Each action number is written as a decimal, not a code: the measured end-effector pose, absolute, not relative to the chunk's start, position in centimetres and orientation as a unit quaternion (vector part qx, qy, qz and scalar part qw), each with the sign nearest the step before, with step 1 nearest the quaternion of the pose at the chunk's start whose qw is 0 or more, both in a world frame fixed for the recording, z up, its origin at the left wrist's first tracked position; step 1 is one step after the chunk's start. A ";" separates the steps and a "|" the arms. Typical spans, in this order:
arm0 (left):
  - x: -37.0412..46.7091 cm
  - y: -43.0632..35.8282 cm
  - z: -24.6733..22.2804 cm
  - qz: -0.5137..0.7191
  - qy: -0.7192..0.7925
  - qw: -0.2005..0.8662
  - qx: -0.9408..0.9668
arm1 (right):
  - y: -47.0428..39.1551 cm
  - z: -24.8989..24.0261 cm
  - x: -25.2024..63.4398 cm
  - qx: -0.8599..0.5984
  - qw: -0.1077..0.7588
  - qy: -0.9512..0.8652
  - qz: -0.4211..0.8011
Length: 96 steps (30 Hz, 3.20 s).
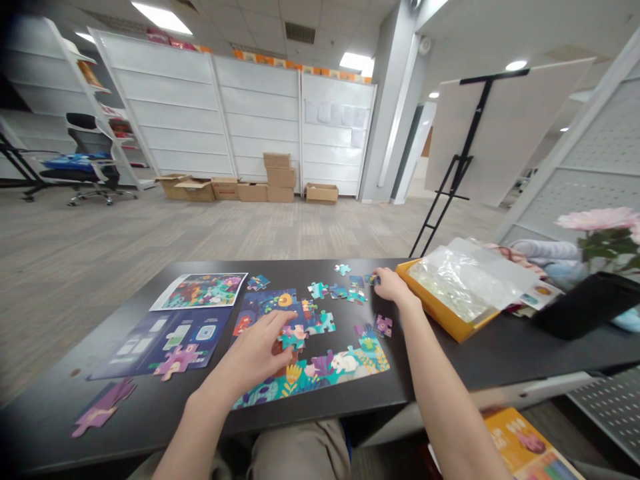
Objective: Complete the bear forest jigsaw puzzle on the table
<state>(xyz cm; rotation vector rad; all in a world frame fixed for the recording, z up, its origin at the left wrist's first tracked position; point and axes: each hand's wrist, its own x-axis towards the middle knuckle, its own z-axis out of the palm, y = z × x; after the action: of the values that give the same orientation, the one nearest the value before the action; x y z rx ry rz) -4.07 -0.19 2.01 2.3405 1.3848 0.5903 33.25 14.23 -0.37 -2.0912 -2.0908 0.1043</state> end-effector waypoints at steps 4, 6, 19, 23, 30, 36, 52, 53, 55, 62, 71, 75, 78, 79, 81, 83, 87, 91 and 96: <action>-4.0 -0.2 2.0 0.206 0.494 0.179 0.826 | 14.1 0.0 33.6 -0.698 0.088 -0.709 0.052; -3.9 -0.2 1.9 0.208 0.492 0.178 0.826 | 14.0 0.1 33.7 -0.700 0.085 -0.706 0.060; -4.4 -0.1 1.4 0.218 0.486 0.177 0.828 | 14.4 -0.2 32.7 -0.715 0.094 -0.692 0.040; -4.4 -0.1 1.3 0.206 0.490 0.173 0.829 | 14.3 -0.2 32.8 -0.725 0.100 -0.680 0.039; -4.4 -0.3 1.8 0.187 0.499 0.170 0.829 | 14.0 0.0 32.7 -0.733 0.110 -0.670 0.042; -4.5 -0.4 1.7 0.190 0.496 0.169 0.830 | 13.8 0.5 32.5 -0.734 0.142 -0.664 0.024; -4.7 -0.4 1.5 0.184 0.497 0.156 0.833 | 14.1 -1.1 24.0 -0.581 0.303 -0.749 0.100; -4.7 -0.4 1.5 0.184 0.495 0.157 0.834 | 14.1 -1.0 24.1 -0.582 0.303 -0.749 0.096; -4.8 -0.4 1.6 0.185 0.494 0.160 0.834 | 14.2 -0.6 25.0 -0.592 0.303 -0.743 0.077; -6.7 -0.5 2.4 0.211 0.528 0.150 0.809 | 14.1 0.5 30.4 -0.724 0.243 -0.645 -0.037; -8.7 -0.5 1.9 0.222 0.553 0.128 0.792 | 13.5 0.7 31.5 -0.793 0.115 -0.598 -0.023; -8.7 -0.5 1.4 0.235 0.534 0.133 0.801 | 13.3 1.1 31.2 -0.792 0.096 -0.603 -0.011; -8.6 -0.3 1.2 0.247 0.527 0.126 0.803 | 13.0 1.5 30.6 -0.789 0.108 -0.605 -0.021; -8.5 -0.3 1.1 0.253 0.522 0.125 0.805 | 13.0 1.6 30.3 -0.787 0.117 -0.606 -0.025; -8.2 -0.3 1.2 0.266 0.508 0.129 0.809 | 13.0 1.8 29.8 -0.776 0.140 -0.613 -0.035; -7.7 -0.4 1.3 0.281 0.493 0.138 0.812 | 13.0 1.8 29.3 -0.757 0.170 -0.630 -0.040; -6.9 -0.5 1.7 0.305 0.470 0.146 0.815 | 13.1 1.8 28.6 -0.718 0.219 -0.659 -0.043; -6.4 -0.3 1.8 0.299 0.466 0.155 0.818 | 13.1 1.8 28.7 -0.719 0.224 -0.657 -0.044; -6.0 -0.2 1.7 0.257 0.481 0.170 0.821 | 13.1 1.8 29.3 -0.727 0.217 -0.651 -0.037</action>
<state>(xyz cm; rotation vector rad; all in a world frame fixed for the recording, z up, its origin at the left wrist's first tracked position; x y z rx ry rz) -6.05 -0.19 1.73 2.3315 1.3671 0.7295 29.32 13.14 1.78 -2.0141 -1.8028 -0.1025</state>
